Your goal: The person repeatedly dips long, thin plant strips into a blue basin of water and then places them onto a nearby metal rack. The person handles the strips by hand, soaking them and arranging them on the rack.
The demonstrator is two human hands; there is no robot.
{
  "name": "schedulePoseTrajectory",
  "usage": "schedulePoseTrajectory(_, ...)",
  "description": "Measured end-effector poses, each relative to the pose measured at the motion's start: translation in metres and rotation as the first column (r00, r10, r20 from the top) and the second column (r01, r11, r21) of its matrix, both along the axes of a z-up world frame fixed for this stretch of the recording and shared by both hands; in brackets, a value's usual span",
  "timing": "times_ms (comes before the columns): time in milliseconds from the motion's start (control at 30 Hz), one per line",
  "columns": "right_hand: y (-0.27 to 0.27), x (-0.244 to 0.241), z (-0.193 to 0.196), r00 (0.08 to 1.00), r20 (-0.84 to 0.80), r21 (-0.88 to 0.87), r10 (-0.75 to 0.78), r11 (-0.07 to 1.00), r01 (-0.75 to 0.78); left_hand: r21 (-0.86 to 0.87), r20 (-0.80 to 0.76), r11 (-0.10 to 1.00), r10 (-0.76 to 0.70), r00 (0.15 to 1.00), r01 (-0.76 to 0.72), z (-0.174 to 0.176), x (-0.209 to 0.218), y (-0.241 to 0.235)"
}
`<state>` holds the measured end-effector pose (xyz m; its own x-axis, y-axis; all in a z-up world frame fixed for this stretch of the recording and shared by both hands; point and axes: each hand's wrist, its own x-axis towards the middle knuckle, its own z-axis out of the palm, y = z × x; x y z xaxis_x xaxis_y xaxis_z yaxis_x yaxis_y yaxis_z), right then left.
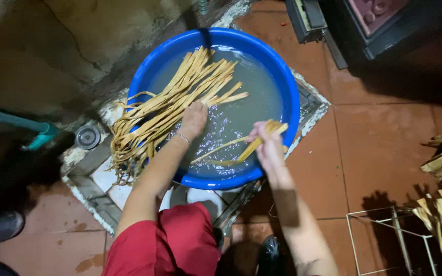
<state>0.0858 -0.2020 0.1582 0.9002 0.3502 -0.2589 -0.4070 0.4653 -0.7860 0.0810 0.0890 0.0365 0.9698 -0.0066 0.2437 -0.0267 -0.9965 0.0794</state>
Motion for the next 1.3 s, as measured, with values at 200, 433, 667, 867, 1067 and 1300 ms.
schedulePoseTrajectory(200,0.001,-0.01,-0.059,0.972,-0.229,-0.115,0.055,0.99,-0.083,0.007,-0.2,0.993,0.116,0.973,-0.117,0.003,-0.006,-0.011)
schedulePoseTrajectory(433,0.011,0.014,-0.036,0.955,-0.283,-0.125,-0.084,0.991,0.05,-0.819,-0.281,0.534,-0.059,0.958,-0.207,0.073,-0.037,-0.066)
schedulePoseTrajectory(667,-0.009,0.009,-0.009,0.985,0.007,-0.146,-0.17,0.975,0.169,-0.824,-0.169,0.567,-0.243,0.955,-0.002,0.089,-0.064,-0.11)
schedulePoseTrajectory(867,-0.003,-0.016,0.02,0.991,0.131,-0.159,0.01,0.987,0.011,-0.944,-0.272,0.274,-0.318,0.908,-0.187,0.112,-0.034,-0.143)
schedulePoseTrajectory(1067,-0.001,-0.018,0.008,0.976,0.156,-0.059,-0.15,0.985,0.161,-0.775,0.069,0.589,-0.279,0.958,0.227,0.115,-0.023,-0.16)
schedulePoseTrajectory(1300,-0.02,0.029,-0.035,0.896,-0.287,0.023,-0.338,0.933,0.36,-0.371,-0.108,0.86,-0.414,0.904,0.35,0.09,-0.029,-0.17)
